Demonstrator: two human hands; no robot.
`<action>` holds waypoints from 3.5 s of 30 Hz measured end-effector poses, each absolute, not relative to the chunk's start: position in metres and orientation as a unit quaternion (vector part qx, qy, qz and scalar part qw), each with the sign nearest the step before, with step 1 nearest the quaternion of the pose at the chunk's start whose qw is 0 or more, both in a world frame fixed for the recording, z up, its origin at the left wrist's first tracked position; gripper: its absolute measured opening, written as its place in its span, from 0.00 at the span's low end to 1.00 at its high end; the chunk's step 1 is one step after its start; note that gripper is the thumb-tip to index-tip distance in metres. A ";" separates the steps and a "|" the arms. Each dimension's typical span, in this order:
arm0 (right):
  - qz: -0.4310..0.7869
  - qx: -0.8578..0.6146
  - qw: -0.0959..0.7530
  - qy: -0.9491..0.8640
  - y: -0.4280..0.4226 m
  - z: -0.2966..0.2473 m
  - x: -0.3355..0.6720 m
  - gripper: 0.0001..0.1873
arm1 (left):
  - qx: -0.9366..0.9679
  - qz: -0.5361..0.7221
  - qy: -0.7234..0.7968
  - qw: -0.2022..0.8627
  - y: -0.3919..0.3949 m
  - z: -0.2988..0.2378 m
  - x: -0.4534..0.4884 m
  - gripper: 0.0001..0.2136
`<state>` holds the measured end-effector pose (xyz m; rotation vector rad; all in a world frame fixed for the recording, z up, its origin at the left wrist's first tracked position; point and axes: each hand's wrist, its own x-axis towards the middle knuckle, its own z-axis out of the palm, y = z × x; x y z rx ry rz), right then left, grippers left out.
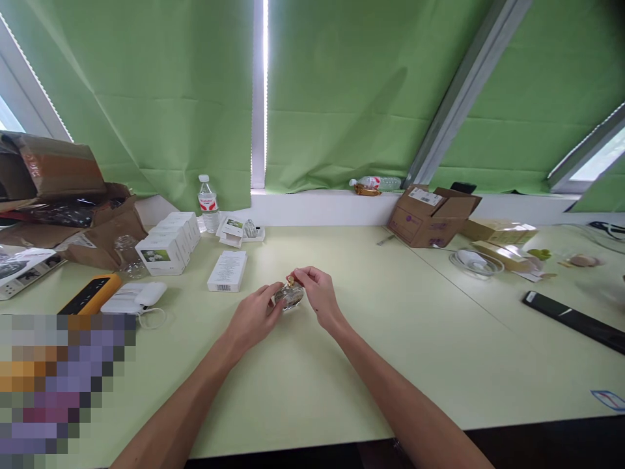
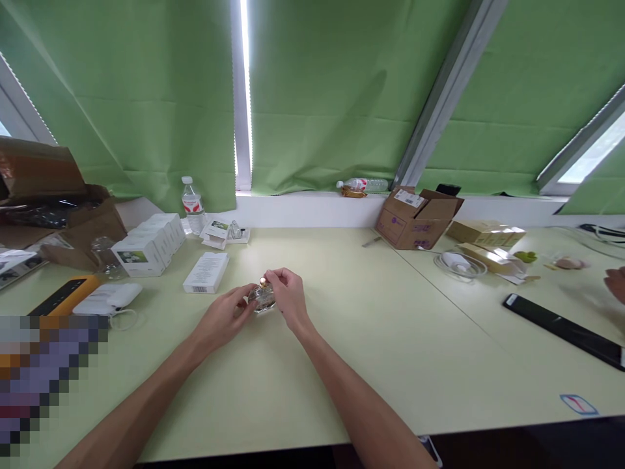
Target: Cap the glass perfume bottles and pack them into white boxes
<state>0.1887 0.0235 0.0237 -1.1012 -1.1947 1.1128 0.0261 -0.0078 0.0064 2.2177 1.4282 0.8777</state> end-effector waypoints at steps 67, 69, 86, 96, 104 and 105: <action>0.216 -0.378 0.531 -0.727 0.019 0.029 0.203 0.11 | 0.787 0.305 0.502 0.191 -0.009 0.009 0.026 0.16; 0.209 -0.372 0.529 -0.734 0.019 0.028 0.203 0.11 | 0.786 0.307 0.501 0.193 -0.010 0.010 0.026 0.15; 0.257 -0.396 0.524 -0.709 0.016 0.032 0.201 0.14 | 0.781 0.315 0.501 0.202 -0.010 0.008 0.026 0.16; 0.319 -0.416 0.512 -0.681 0.018 0.032 0.201 0.12 | 0.781 0.310 0.506 0.196 -0.009 0.009 0.026 0.16; 0.328 -0.413 0.507 -0.682 0.018 0.034 0.202 0.12 | 0.780 0.312 0.505 0.196 -0.009 0.007 0.025 0.15; 0.327 -0.413 0.507 -0.682 0.018 0.034 0.202 0.12 | 0.779 0.313 0.506 0.197 -0.009 0.007 0.025 0.16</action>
